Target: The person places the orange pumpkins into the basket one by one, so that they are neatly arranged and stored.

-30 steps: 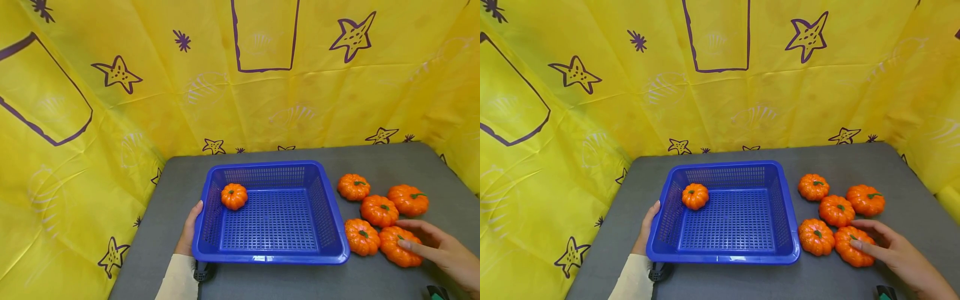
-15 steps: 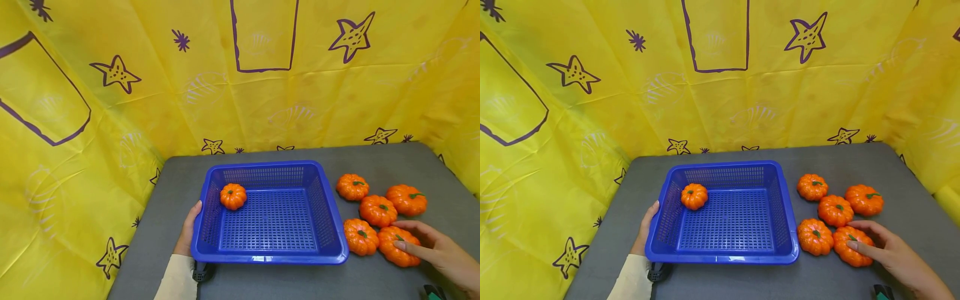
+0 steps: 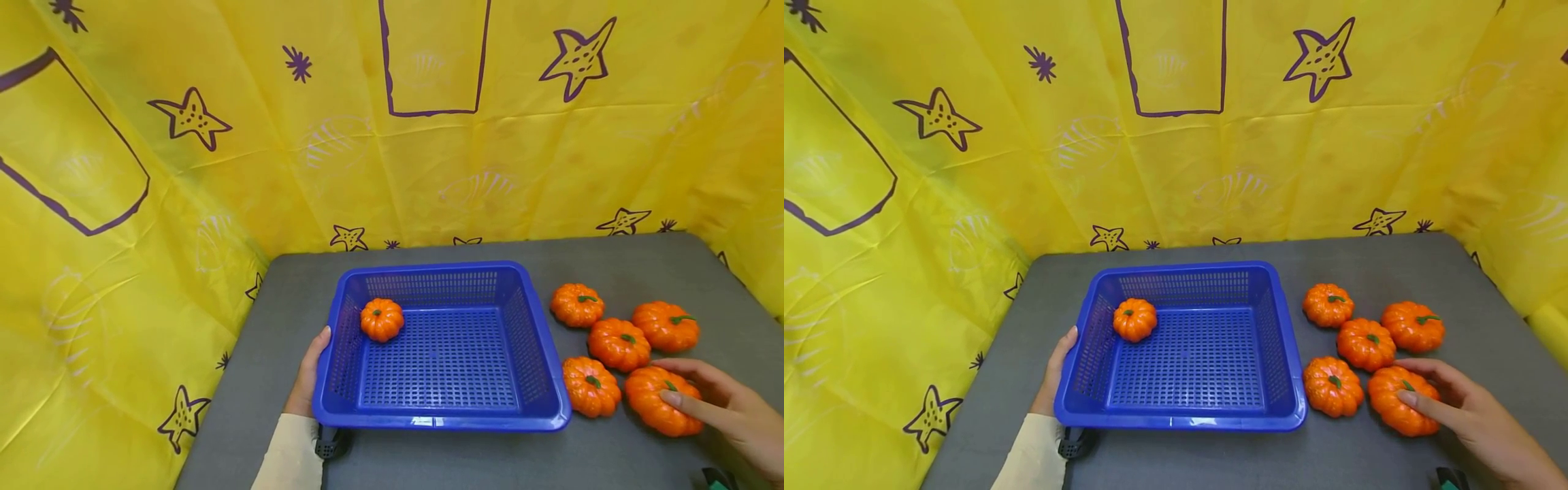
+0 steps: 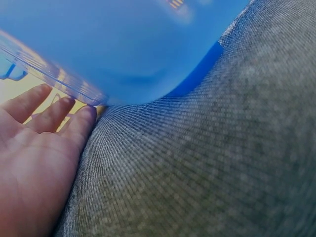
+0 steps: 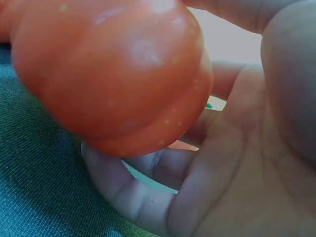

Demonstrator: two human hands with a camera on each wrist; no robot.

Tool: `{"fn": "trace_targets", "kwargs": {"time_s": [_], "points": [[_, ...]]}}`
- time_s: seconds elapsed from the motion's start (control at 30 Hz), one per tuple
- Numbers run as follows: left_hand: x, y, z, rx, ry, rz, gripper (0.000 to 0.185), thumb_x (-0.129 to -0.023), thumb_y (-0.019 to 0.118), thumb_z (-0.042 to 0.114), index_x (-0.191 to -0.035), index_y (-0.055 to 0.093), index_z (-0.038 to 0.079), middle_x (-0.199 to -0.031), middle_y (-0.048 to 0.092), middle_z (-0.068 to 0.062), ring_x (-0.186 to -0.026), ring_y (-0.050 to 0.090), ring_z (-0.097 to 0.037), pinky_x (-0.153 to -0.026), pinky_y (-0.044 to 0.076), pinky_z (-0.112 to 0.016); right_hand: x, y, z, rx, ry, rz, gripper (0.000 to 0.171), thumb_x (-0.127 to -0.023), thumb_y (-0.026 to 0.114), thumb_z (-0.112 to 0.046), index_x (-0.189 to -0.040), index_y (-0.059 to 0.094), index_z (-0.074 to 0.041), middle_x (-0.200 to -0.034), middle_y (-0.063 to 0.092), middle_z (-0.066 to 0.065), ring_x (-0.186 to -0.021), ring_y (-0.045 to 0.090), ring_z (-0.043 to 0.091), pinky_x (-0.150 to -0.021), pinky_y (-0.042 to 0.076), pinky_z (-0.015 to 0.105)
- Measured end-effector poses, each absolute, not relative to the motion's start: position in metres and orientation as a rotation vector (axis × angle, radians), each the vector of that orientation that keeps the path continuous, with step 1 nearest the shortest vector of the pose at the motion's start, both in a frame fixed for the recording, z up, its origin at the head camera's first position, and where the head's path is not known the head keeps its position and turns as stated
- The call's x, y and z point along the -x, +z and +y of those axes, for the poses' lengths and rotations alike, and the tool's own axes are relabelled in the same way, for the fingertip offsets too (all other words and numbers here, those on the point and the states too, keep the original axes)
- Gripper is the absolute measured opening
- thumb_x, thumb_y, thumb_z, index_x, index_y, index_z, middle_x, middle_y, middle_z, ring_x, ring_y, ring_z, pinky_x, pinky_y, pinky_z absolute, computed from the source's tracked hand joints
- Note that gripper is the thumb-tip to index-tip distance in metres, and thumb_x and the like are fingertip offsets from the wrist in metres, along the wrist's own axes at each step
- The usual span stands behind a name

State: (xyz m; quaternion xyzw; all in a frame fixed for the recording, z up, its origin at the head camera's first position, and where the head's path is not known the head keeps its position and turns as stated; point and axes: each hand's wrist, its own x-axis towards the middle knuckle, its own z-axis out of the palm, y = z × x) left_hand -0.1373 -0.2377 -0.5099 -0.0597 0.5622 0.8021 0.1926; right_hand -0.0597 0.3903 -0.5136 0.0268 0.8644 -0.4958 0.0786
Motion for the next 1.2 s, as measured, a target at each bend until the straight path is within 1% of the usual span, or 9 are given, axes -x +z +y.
{"fn": "trace_targets", "kwargs": {"time_s": [0.07,0.13,0.27,0.43,0.53,0.7,0.8,1.0,1.2], "points": [[0.137,-0.510,-0.238,0.168,2.251,1.579,0.079,-0.106,0.048,0.066,-0.169,0.037,0.020,-0.153,0.056,-0.022,-0.124,0.064,-0.036,-0.099,0.056,-0.054,0.057,-0.515,0.391,-0.036,-1.570,2.593,0.035,-0.111,0.063,-0.007,-0.145,0.064,-0.018,-0.124,0.062,-0.030,-0.106,0.057,-0.007,-0.077,0.051,0.018],[0.137,-0.510,-0.237,0.160,2.253,1.579,0.078,-0.107,0.047,0.066,-0.169,0.037,0.019,-0.153,0.056,-0.022,-0.124,0.064,-0.036,-0.098,0.056,-0.053,0.055,-0.518,0.392,0.017,-1.688,2.582,0.040,-0.110,0.060,0.001,-0.145,0.065,-0.018,-0.127,0.065,-0.026,-0.110,0.058,-0.005,-0.079,0.049,0.015],[0.137,-0.509,-0.237,0.132,2.259,1.574,0.077,-0.108,0.046,0.065,-0.169,0.037,0.018,-0.152,0.056,-0.022,-0.122,0.065,-0.035,-0.098,0.056,-0.052,0.055,-0.522,0.393,0.104,-2.028,2.430,0.048,-0.107,0.054,0.013,-0.146,0.064,-0.013,-0.134,0.067,-0.017,-0.115,0.060,-0.002,-0.083,0.050,0.014],[0.137,-0.509,-0.237,0.123,2.260,1.577,0.077,-0.108,0.046,0.064,-0.169,0.036,0.018,-0.152,0.056,-0.022,-0.123,0.065,-0.035,-0.098,0.056,-0.052,0.057,-0.521,0.389,0.206,-2.361,2.191,0.053,-0.106,0.046,0.020,-0.147,0.064,-0.008,-0.141,0.065,-0.009,-0.118,0.061,0.002,-0.085,0.054,0.017],[0.137,-0.510,-0.238,0.134,2.261,1.578,0.077,-0.107,0.047,0.065,-0.168,0.037,0.018,-0.153,0.056,-0.022,-0.123,0.064,-0.036,-0.099,0.056,-0.053,0.059,-0.519,0.385,0.280,-2.469,2.116,0.055,-0.105,0.042,0.024,-0.148,0.063,-0.004,-0.143,0.065,-0.004,-0.119,0.062,0.006,-0.086,0.056,0.019],[0.137,-0.509,-0.237,0.137,2.260,1.584,0.079,-0.107,0.047,0.065,-0.169,0.036,0.016,-0.152,0.056,-0.022,-0.123,0.064,-0.035,-0.099,0.056,-0.052,0.061,-0.515,0.378,0.384,-2.605,2.045,0.055,-0.103,0.038,0.027,-0.148,0.059,0.004,-0.138,0.068,0.005,-0.113,0.067,0.012,-0.082,0.060,0.024],[0.137,-0.509,-0.237,0.140,2.264,1.575,0.079,-0.107,0.048,0.065,-0.168,0.037,0.016,-0.152,0.057,-0.022,-0.123,0.065,-0.035,-0.099,0.056,-0.053,0.063,-0.512,0.374,0.426,-2.668,2.028,0.053,-0.102,0.037,0.028,-0.147,0.057,0.008,-0.135,0.069,0.009,-0.111,0.068,0.014,-0.081,0.060,0.024],[0.137,-0.510,-0.237,0.133,2.278,1.542,0.078,-0.108,0.047,0.064,-0.168,0.038,0.016,-0.152,0.057,-0.021,-0.123,0.065,-0.035,-0.100,0.055,-0.052,0.066,-0.506,0.366,0.465,-2.758,1.979,0.051,-0.102,0.037,0.029,-0.146,0.055,0.012,-0.132,0.070,0.011,-0.109,0.070,0.015,-0.079,0.061,0.025],[0.137,-0.510,-0.237,0.113,2.275,1.548,0.078,-0.108,0.046,0.064,-0.169,0.037,0.015,-0.152,0.057,-0.022,-0.122,0.065,-0.035,-0.099,0.056,-0.052,0.069,-0.500,0.357,0.501,-2.814,1.936,0.052,-0.101,0.036,0.030,-0.149,0.050,0.016,-0.138,0.068,0.013,-0.110,0.071,0.017,-0.078,0.061,0.026]]}}
